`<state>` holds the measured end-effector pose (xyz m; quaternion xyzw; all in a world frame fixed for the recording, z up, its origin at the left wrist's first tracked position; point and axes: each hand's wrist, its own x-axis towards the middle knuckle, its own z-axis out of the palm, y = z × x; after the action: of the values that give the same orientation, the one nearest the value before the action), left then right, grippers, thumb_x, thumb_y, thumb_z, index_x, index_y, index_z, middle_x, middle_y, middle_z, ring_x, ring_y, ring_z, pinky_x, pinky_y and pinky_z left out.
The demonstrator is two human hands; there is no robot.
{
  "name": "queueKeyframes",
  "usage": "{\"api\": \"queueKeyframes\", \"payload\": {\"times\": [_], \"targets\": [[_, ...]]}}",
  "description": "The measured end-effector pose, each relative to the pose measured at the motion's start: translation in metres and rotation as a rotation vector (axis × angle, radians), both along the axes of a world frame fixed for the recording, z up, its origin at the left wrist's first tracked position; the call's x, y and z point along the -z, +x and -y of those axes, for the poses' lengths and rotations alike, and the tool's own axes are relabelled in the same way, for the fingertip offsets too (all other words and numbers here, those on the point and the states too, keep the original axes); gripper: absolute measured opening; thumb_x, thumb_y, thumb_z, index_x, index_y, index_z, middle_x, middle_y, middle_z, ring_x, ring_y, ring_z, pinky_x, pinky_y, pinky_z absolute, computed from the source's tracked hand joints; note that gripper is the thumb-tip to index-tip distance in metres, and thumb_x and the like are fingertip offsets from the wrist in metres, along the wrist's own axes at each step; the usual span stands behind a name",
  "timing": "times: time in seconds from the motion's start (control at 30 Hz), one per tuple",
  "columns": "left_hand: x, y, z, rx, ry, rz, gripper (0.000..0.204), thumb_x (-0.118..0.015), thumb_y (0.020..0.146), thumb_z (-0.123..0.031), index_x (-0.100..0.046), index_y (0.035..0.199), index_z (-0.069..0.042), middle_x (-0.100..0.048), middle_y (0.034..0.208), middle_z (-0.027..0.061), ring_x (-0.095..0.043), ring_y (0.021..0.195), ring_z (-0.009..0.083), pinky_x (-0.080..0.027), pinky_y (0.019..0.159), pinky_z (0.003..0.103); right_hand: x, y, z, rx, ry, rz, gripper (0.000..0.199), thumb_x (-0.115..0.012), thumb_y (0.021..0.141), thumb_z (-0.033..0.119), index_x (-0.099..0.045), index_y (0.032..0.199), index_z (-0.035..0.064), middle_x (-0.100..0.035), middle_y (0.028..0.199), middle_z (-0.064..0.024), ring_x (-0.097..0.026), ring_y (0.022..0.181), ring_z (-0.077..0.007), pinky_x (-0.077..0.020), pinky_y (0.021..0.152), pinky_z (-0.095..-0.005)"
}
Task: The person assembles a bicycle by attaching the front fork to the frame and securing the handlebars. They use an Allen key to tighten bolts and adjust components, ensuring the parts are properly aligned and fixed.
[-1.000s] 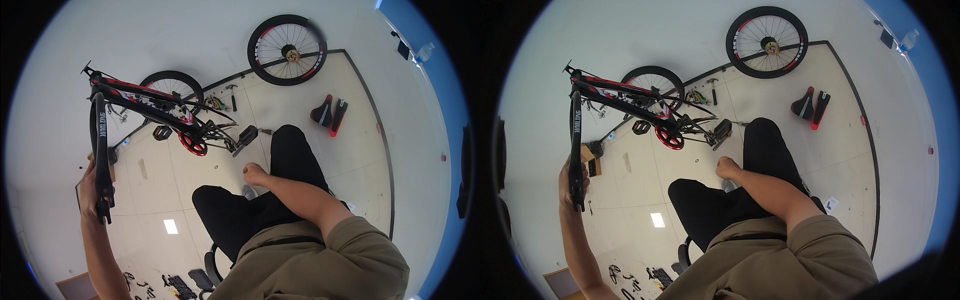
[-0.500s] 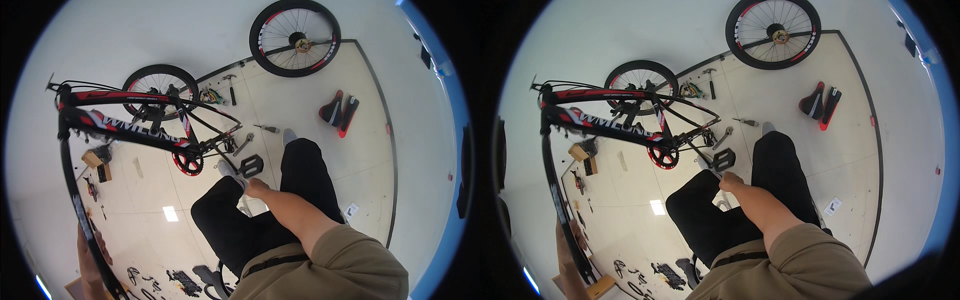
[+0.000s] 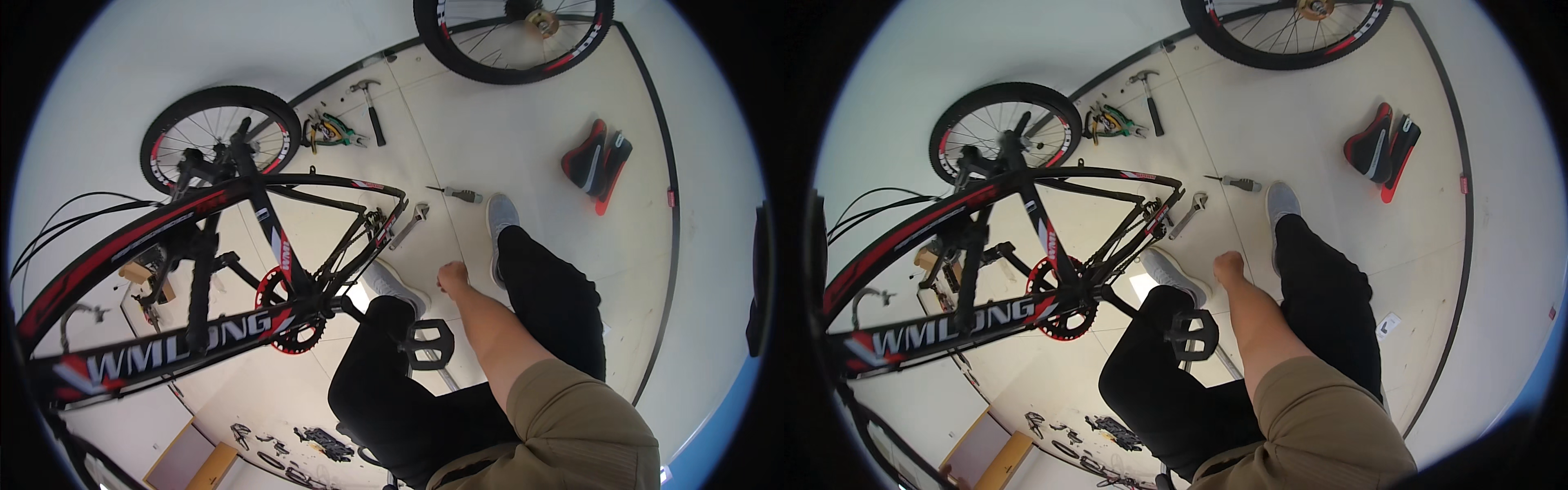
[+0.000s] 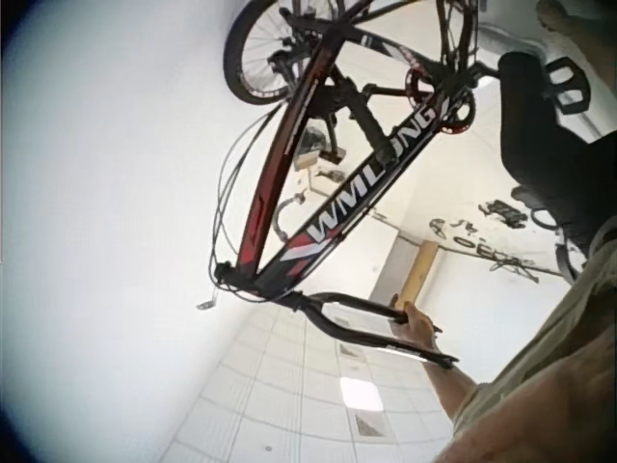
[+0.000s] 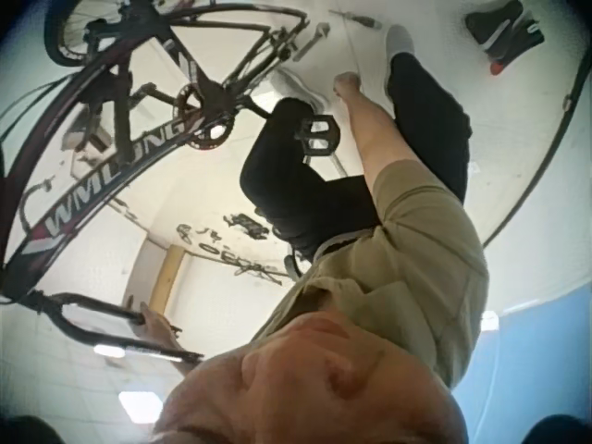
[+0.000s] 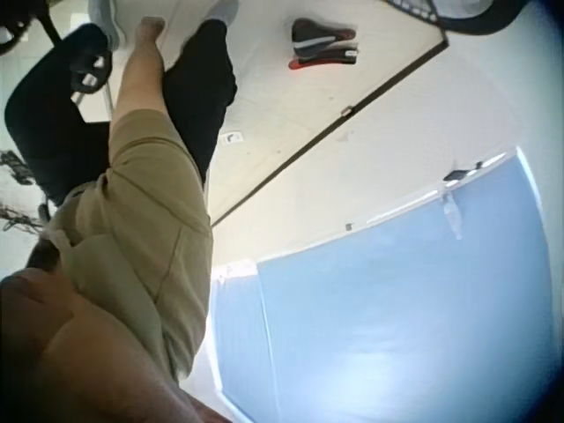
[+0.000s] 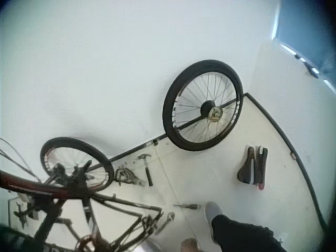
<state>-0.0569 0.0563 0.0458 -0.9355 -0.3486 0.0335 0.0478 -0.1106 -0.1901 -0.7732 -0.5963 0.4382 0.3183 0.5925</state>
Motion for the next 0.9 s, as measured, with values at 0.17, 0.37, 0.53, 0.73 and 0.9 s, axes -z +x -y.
{"api": "queueKeyframes", "payload": {"times": [0.17, 0.37, 0.53, 0.73, 0.9], "targets": [[0.002, -0.011, 0.035, -0.244, 0.018, 0.126, 0.04, -0.054, 0.098, -0.011, -0.052, 0.138, -0.007, -0.035, 0.057, -0.0054, -0.032, 0.044, 0.0063, -0.023, 0.037, 0.028, -0.022, 0.074, -0.01, 0.161, 0.098, -0.081, 0.011, -0.062, 0.084, 0.005, -0.064, 0.077, -0.0029, -0.063, 0.061, -0.0148, -0.062, 0.05, -0.026, -0.0474, 0.044, -0.0403], [0.005, 0.0, 0.039, -0.3, 0.009, 0.11, 0.044, -0.058, 0.1, -0.016, -0.047, 0.141, -0.007, -0.037, 0.056, -0.0041, -0.033, 0.043, 0.0073, -0.026, 0.037, 0.026, 0.008, 0.128, -0.02, 0.235, 0.053, -0.154, 0.021, -0.073, 0.082, 0.016, -0.065, 0.077, -0.0029, -0.066, 0.064, -0.0176, -0.065, 0.051, -0.0284, -0.0508, 0.048, -0.0421], [-0.008, -0.002, 0.028, -0.307, 0.036, 0.141, 0.048, -0.06, 0.098, -0.018, -0.044, 0.143, -0.007, -0.041, 0.053, -0.0032, -0.036, 0.043, 0.0074, -0.026, 0.037, 0.025, 0.016, 0.149, -0.032, 0.088, -0.09, -0.239, 0.034, -0.073, 0.085, 0.03, -0.064, 0.076, -0.0015, -0.065, 0.066, -0.0139, -0.065, 0.054, -0.0255, -0.0491, 0.046, -0.0424], [-0.005, 0.003, 0.034, -0.296, 0.077, 0.101, 0.049, -0.059, 0.098, -0.017, -0.044, 0.143, -0.005, -0.043, 0.053, -0.002, -0.037, 0.042, 0.0084, -0.028, 0.037, 0.026, 0.009, 0.17, -0.024, -0.021, -0.122, -0.36, 0.046, -0.073, 0.079, 0.035, -0.072, 0.104, -0.0041, -0.071, 0.11, -0.0258, -0.068, 0.106, -0.0404, -0.0526, 0.093, -0.0463], [-0.002, 0.003, 0.04, -0.294, 0.093, 0.117, 0.047, -0.06, 0.098, -0.015, -0.046, 0.142, -0.005, -0.042, 0.053, -0.0024, -0.037, 0.042, 0.0081, -0.028, 0.038, 0.026, -0.023, 0.174, -0.02, 0.045, -0.182, -0.283, 0.042, -0.065, 0.081, 0.024, -0.067, 0.113, -0.0036, -0.069, 0.114, -0.0258, -0.067, 0.109, -0.0407, -0.0513, 0.096, -0.0473]]}}
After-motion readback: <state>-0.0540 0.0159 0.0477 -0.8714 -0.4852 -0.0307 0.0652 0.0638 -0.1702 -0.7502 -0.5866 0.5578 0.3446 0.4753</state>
